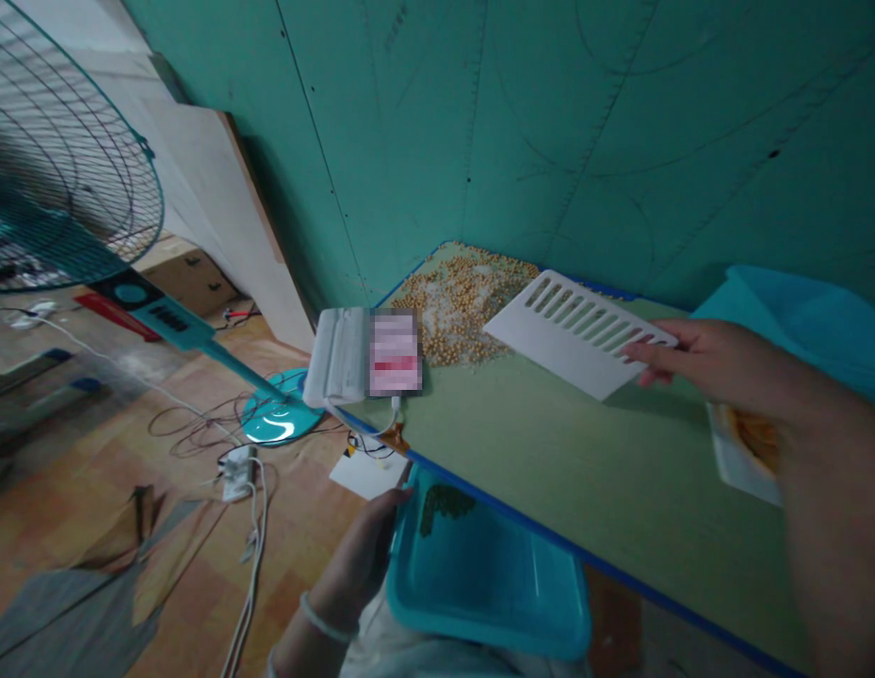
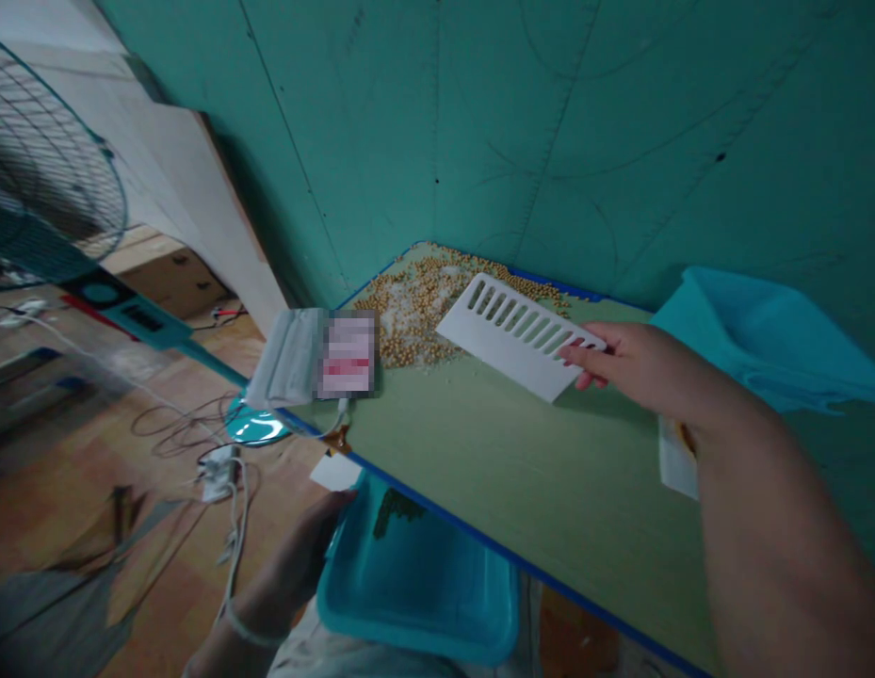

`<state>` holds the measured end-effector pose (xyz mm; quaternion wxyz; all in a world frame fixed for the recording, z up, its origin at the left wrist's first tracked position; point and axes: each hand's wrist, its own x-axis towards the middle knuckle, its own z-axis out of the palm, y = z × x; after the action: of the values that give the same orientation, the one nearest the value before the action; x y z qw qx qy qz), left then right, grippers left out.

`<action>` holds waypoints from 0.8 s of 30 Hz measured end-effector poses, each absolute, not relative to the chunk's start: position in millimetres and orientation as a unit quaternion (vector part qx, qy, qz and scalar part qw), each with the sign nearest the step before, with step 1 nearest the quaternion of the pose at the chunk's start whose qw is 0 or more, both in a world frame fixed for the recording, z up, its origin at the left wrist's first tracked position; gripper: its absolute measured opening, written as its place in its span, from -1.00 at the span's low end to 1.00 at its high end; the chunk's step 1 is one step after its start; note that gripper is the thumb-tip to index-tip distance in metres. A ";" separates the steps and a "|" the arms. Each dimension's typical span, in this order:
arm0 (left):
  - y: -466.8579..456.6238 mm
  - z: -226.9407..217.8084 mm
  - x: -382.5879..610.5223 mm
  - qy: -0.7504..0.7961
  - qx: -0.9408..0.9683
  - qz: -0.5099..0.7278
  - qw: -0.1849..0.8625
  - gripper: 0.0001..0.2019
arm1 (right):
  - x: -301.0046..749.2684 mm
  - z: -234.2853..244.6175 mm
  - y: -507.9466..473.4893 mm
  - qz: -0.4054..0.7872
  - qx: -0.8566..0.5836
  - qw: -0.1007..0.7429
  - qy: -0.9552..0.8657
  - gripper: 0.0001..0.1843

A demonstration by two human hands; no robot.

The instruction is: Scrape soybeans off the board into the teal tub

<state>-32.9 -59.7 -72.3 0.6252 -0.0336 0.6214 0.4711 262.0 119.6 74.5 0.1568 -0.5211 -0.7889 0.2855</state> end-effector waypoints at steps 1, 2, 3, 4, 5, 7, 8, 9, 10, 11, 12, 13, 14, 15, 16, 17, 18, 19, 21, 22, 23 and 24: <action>-57.6 -75.0 -33.6 0.624 -0.034 0.468 0.625 -0.51 | 260.4 74.4 119.7 0.255 -0.522 0.165 -0.797 -0.71; -56.0 -77.2 -34.2 0.628 -0.033 0.465 0.624 -0.49 | 258.0 73.7 119.4 0.227 -0.521 0.169 -0.805 -0.72; -54.9 -78.8 -34.5 0.631 -0.033 0.462 0.622 -0.48 | 254.9 72.5 118.8 0.195 -0.519 0.174 -0.813 -0.71; -54.5 -79.5 -34.6 0.634 -0.032 0.459 0.621 -0.48 | 251.2 70.9 118.0 0.162 -0.517 0.177 -0.822 -0.71; -55.0 -79.4 -34.2 0.636 -0.032 0.457 0.620 -0.48 | 247.2 69.0 117.1 0.130 -0.513 0.177 -0.830 -0.71; -57.9 -76.8 -32.2 0.634 -0.027 0.464 0.618 -0.52 | 239.2 64.9 115.2 0.071 -0.502 0.173 -0.844 -0.73; -60.1 -74.7 -30.7 0.632 -0.023 0.469 0.616 -0.55 | 235.7 62.9 114.5 0.046 -0.496 0.170 -0.850 -0.74; -62.5 -72.2 -29.0 0.630 -0.020 0.475 0.614 -0.58 | 232.7 61.2 113.9 0.026 -0.489 0.167 -0.856 -0.74; -64.7 -69.6 -27.3 0.627 -0.016 0.480 0.613 -0.61 | 230.4 59.9 113.6 0.012 -0.481 0.165 -0.861 -0.74; -66.5 -67.2 -25.9 0.625 -0.012 0.483 0.613 -0.64 | 228.8 58.9 113.4 0.003 -0.474 0.164 -0.865 -0.75; -67.9 -64.9 -24.8 0.623 -0.008 0.485 0.614 -0.66 | 227.8 58.4 113.3 -0.002 -0.468 0.166 -0.868 -0.75; -68.8 -63.0 -24.2 0.621 -0.006 0.486 0.615 -0.68 | 227.4 58.2 113.2 -0.003 -0.462 0.169 -0.870 -0.75; -69.2 -61.5 -24.1 0.620 -0.003 0.487 0.615 -0.69 | 227.3 58.3 113.1 -0.004 -0.458 0.174 -0.872 -0.75; -69.2 -60.3 -24.4 0.619 -0.001 0.489 0.615 -0.69 | 227.4 58.6 112.9 -0.004 -0.455 0.180 -0.872 -0.75; -69.0 -59.5 -24.9 0.619 0.000 0.492 0.612 -0.67 | 227.6 58.9 112.7 -0.006 -0.454 0.186 -0.871 -0.75; -68.6 -58.9 -25.6 0.618 0.000 0.497 0.609 -0.64 | 227.6 59.2 112.4 -0.007 -0.454 0.191 -0.870 -0.75; -68.3 -58.6 -26.1 0.616 0.002 0.504 0.605 -0.61 | 227.5 59.3 112.0 -0.006 -0.454 0.194 -0.869 -0.75; -68.0 -58.4 -26.4 0.613 0.003 0.511 0.602 -0.58 | 227.1 59.3 111.6 -0.004 -0.455 0.196 -0.869 -0.75; -67.6 -58.1 -26.2 0.607 0.004 0.521 0.600 -0.55 | 225.7 58.6 110.7 0.005 -0.452 0.192 -0.871 -0.75; -67.5 -57.8 -25.6 0.605 0.005 0.524 0.600 -0.54 | 224.8 57.9 110.4 0.008 -0.450 0.189 -0.873 -0.75; -67.3 -57.5 -24.9 0.603 0.005 0.524 0.601 -0.53 | 223.9 57.3 110.1 0.012 -0.449 0.187 -0.874 -0.74; -67.1 -57.0 -24.1 0.601 0.005 0.525 0.603 -0.52 | 223.1 56.6 109.9 0.016 -0.447 0.188 -0.874 -0.74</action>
<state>-24.1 -67.1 -57.0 0.6026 0.0051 0.6006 0.5254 223.1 109.9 56.6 0.1880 -0.4473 -0.8742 0.0157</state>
